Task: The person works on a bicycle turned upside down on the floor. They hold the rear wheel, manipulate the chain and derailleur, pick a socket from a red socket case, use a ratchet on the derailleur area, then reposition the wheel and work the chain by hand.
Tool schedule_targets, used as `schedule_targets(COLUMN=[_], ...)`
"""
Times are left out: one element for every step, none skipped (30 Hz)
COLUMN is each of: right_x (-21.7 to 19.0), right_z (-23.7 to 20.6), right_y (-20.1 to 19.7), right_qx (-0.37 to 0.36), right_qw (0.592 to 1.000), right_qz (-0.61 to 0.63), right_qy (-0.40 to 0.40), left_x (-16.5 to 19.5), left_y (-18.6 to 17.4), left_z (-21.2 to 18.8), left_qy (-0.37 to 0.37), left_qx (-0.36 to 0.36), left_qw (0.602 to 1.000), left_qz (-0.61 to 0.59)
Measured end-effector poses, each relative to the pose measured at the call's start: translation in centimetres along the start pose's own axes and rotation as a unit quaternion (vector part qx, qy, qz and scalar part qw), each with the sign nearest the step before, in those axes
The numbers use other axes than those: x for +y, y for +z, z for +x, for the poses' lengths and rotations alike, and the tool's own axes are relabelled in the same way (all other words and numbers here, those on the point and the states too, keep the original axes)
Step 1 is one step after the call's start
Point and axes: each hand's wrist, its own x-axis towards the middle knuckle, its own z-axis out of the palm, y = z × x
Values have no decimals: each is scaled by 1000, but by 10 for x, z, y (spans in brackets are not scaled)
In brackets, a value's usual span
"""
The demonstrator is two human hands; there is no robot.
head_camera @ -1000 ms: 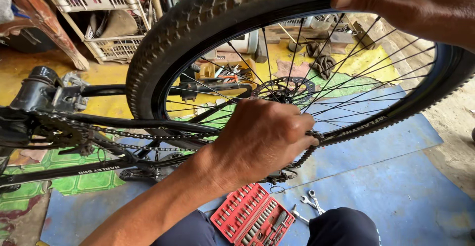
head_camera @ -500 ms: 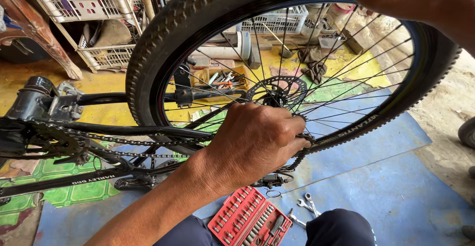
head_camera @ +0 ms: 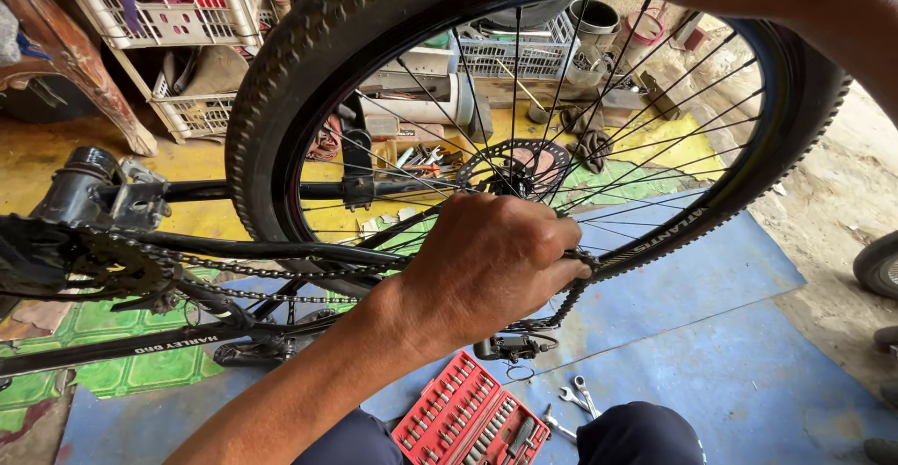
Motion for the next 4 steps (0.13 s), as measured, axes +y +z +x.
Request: schedule_targets(right_x=[1,3,5,7], right_z=[2,3,5,7], right_y=[1,2,4,6], right_qx=[-3,-4,-7,-7], right_qw=[1000,1000,999,999], right_qz=[-19,-29,-37,-45], right_qy=[3,6,10,12], left_x=[0,0,0,-1], left_y=[0,-1,-1,-2], left_z=[0,1,1,2], left_qy=[3,1,-1,-4], left_qx=[4,3,-1,-3], left_qw=[1000,1000,1000,1000], left_qz=[1,1,-1,-1])
